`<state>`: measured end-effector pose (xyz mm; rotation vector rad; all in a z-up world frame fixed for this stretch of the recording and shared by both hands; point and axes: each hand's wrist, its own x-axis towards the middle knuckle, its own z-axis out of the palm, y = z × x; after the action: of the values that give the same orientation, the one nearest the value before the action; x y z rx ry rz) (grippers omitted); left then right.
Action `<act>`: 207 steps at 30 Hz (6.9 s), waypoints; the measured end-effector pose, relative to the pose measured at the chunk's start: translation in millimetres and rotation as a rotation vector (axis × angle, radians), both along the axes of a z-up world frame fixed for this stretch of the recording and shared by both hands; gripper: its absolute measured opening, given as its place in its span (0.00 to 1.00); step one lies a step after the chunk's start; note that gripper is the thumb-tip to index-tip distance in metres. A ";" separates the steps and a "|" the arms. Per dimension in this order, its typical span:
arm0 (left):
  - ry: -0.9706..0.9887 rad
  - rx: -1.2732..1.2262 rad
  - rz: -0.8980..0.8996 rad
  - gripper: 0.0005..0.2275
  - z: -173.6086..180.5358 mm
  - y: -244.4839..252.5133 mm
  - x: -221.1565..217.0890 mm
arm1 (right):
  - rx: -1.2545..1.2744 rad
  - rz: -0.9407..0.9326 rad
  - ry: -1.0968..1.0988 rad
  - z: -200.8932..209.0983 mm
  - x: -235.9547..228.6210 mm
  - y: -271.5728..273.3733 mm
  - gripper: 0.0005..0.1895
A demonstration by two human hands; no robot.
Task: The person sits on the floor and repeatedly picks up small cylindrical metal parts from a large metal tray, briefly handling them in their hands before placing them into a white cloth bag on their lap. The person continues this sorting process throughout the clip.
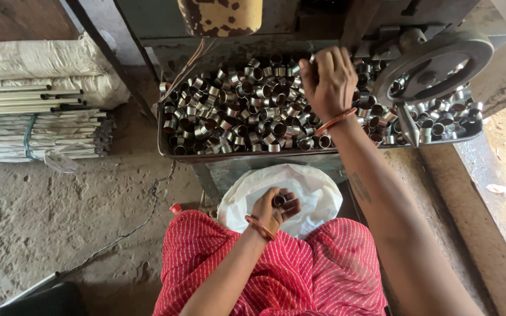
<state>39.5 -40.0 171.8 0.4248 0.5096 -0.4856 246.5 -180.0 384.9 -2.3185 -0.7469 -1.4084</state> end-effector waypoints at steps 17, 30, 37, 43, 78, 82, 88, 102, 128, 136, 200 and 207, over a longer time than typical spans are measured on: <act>-0.014 -0.074 0.020 0.23 17.0 -8.7 -27.7 | 0.612 0.180 0.939 -113.0 -227.2 33.3 0.11; -0.140 -0.013 -0.060 0.13 29.3 -14.6 -58.0 | 1.540 0.261 1.207 -143.4 -227.4 -5.8 0.20; -0.215 0.036 -0.099 0.17 42.7 -4.9 -65.5 | 1.668 0.164 1.182 -132.4 -226.9 -9.3 0.18; -0.249 0.156 -0.114 0.16 34.3 -12.3 -66.0 | 1.429 0.280 1.149 -142.7 -232.8 -3.1 0.17; -0.243 1.124 -0.388 0.22 -68.7 -13.1 29.6 | 1.985 0.185 1.660 -307.2 -244.1 -73.7 0.12; -0.582 1.735 -0.694 0.23 -52.3 -25.1 7.6 | 1.750 0.234 1.765 -300.5 -245.4 -54.6 0.10; -0.702 1.912 -0.776 0.23 0.8 -31.1 -20.7 | 1.818 0.186 1.816 -291.1 -245.8 -40.2 0.24; -0.834 1.882 -0.775 0.27 -34.5 -31.5 -27.5 | 1.663 0.389 1.908 -279.7 -245.0 -41.8 0.17; -0.897 2.323 0.420 0.20 130.5 116.4 71.0 | 1.816 0.222 1.765 -273.3 -231.7 -54.7 0.13; -0.784 2.115 0.121 0.24 132.9 152.2 120.7 | 1.692 0.251 1.832 -270.7 -230.4 -51.6 0.18; -0.912 1.573 -0.149 0.19 -82.2 2.7 -15.4 | 1.540 0.478 1.766 -257.7 -236.8 -51.8 0.24; -0.929 1.666 0.398 0.18 48.5 33.9 -14.5 | 1.565 0.492 1.810 -265.5 -233.6 -51.0 0.21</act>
<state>25.0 -6.1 220.3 1.9667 -0.0496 0.6728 12.9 -230.9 119.4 -1.0099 0.3561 0.5747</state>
